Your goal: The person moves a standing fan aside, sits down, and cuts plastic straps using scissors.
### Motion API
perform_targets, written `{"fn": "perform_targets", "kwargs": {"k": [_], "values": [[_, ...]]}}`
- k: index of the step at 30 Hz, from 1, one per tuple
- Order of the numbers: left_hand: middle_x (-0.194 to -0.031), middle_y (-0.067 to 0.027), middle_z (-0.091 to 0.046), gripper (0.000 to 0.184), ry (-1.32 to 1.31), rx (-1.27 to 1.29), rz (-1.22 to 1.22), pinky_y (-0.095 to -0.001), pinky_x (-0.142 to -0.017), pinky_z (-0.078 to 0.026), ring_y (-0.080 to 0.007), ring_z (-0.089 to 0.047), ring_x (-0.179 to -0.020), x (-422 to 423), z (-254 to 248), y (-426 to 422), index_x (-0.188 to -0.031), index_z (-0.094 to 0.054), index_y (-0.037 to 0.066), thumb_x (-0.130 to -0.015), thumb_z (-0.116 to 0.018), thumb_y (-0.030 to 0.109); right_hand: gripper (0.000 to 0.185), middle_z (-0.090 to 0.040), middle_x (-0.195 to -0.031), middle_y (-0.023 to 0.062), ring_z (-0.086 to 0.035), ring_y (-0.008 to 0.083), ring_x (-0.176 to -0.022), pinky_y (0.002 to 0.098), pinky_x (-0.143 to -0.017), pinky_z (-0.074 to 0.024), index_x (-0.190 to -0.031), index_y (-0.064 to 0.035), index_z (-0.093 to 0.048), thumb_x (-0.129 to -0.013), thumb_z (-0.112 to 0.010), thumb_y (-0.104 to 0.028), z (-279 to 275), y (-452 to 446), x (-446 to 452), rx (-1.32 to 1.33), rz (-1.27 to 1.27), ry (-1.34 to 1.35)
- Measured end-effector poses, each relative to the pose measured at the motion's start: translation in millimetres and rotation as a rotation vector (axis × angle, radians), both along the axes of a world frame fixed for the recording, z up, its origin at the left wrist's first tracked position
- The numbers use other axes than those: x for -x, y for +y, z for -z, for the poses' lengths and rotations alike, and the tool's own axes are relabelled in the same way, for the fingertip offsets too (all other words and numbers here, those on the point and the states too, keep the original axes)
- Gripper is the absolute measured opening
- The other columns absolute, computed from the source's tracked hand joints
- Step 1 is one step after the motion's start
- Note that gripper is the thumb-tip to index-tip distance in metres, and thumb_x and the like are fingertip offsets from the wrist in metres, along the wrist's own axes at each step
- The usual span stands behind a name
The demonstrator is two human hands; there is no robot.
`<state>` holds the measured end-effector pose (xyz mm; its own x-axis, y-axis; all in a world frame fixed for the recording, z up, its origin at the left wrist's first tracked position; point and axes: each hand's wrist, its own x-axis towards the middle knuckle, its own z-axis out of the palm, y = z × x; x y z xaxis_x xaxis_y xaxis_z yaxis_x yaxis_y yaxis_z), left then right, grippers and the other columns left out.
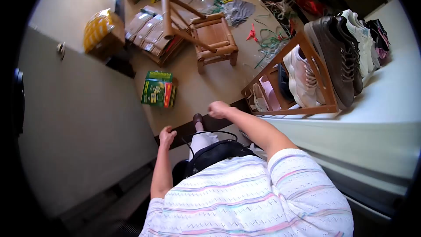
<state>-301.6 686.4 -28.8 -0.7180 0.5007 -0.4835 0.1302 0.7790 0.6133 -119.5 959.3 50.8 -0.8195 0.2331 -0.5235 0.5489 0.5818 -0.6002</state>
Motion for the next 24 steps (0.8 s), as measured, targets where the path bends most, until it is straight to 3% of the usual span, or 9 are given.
{"fn": "perform_targets", "kwargs": {"k": [2, 5, 8, 10, 15, 18, 21, 24], "values": [[-0.102, -0.0166, -0.057, 0.045, 0.243, 0.031, 0.276, -0.0393, -0.085, -0.043, -0.0327, -0.054, -0.097, 57, -38, 62, -0.107, -0.057, 0.005, -0.066, -0.064, 0.023, 0.028, -0.063, -0.09, 0.0168, -0.06, 0.032, -0.085, 0.0391, -0.076, -0.0474, -0.09, -0.005, -0.064, -0.069, -0.054, -0.021, 34, 39, -29, -0.068, 0.107, -0.167], [-0.103, -0.0149, -0.052, 0.037, 0.462, -0.033, 0.593, -0.0406, -0.082, -0.044, -0.0326, -0.05, -0.098, 109, -103, 171, -0.104, -0.056, 0.009, -0.068, -0.062, 0.013, 0.027, -0.063, -0.089, 0.0181, -0.06, 0.0328, -0.085, 0.0397, -0.077, -0.0476, -0.087, -0.0047, -0.065, -0.069, -0.052, -0.019, 30, 65, -91, -0.066, 0.406, -0.248], [-0.112, -0.011, -0.049, 0.038, 0.764, -0.147, 0.857, -0.0401, -0.083, -0.043, -0.03, -0.045, -0.106, 153, -124, 274, -0.101, -0.056, 0.01, -0.064, -0.063, 0.007, 0.025, -0.064, -0.086, 0.0149, -0.061, 0.0301, -0.082, 0.0376, -0.076, -0.0479, -0.086, -0.0052, -0.066, -0.069, -0.054, -0.018, 21, 55, -124, 0.078, 0.689, -0.373], [-0.109, -0.0114, -0.051, 0.033, 0.899, -0.192, 0.988, -0.041, -0.085, -0.037, -0.0284, -0.045, -0.104, 165, -143, 339, -0.097, -0.057, 0.01, -0.064, -0.059, 0.009, 0.023, -0.064, -0.069, 0.0101, -0.062, 0.0155, -0.052, 0.03, -0.05, -0.0486, -0.092, -0.003, -0.063, -0.073, -0.058, -0.017, 34, 45, -144, 0.133, 0.819, -0.402], [-0.101, -0.0077, -0.057, 0.027, 0.968, 0.333, 1.273, -0.0412, -0.092, -0.031, -0.0235, -0.05, -0.102, 197, -123, 434, -0.099, -0.059, 0.011, -0.072, -0.053, 0.012, 0.029, -0.064, -0.075, 0.0082, -0.063, 0.015, -0.059, 0.0286, -0.042, -0.0444, -0.101, -0.0008, -0.059, -0.076, -0.057, -0.016, 38, 29, -156, 0.403, 1.136, -0.502], [-0.097, -0.0118, -0.062, 0.025, 0.859, 0.505, 1.31, -0.0418, -0.092, -0.033, -0.025, -0.055, -0.101, 218, -88, 461, -0.1, -0.058, 0.009, -0.077, -0.05, 0.014, 0.031, -0.063, -0.078, 0.008, -0.064, 0.0159, -0.061, 0.0274, -0.04, -0.0431, -0.103, 0.0002, -0.058, -0.076, -0.057, -0.014, 26, 38, -164, 0.476, 1.225, -0.477], [-0.091, -0.0108, -0.064, 0.021, 0.724, 0.561, 1.349, -0.0419, -0.091, -0.035, -0.0258, -0.059, -0.095, 222, -86, 473, -0.098, -0.057, 0.009, -0.08, -0.048, 0.015, 0.032, -0.063, -0.078, 0.0079, -0.062, 0.0154, -0.06, 0.0262, -0.041, -0.0439, -0.104, 0.0007, -0.057, -0.075, -0.056, -0.013, 15, 41, -179, 0.534, 1.376, -0.475], [-0.09, -0.0104, -0.065, 0.02, 0.758, 0.559, 1.448, -0.0416, -0.087, -0.037, -0.024, -0.06, -0.096, 230, -77, 465, -0.097, -0.057, 0.01, -0.081, -0.047, 0.016, 0.028, -0.063, -0.073, 0.0075, -0.059, 0.014, -0.054, 0.0267, -0.042, -0.0439, -0.1, -0.0002, -0.059, -0.075, -0.055, -0.014, 11, 37, -183, 0.5, 1.422, -0.436]]}}
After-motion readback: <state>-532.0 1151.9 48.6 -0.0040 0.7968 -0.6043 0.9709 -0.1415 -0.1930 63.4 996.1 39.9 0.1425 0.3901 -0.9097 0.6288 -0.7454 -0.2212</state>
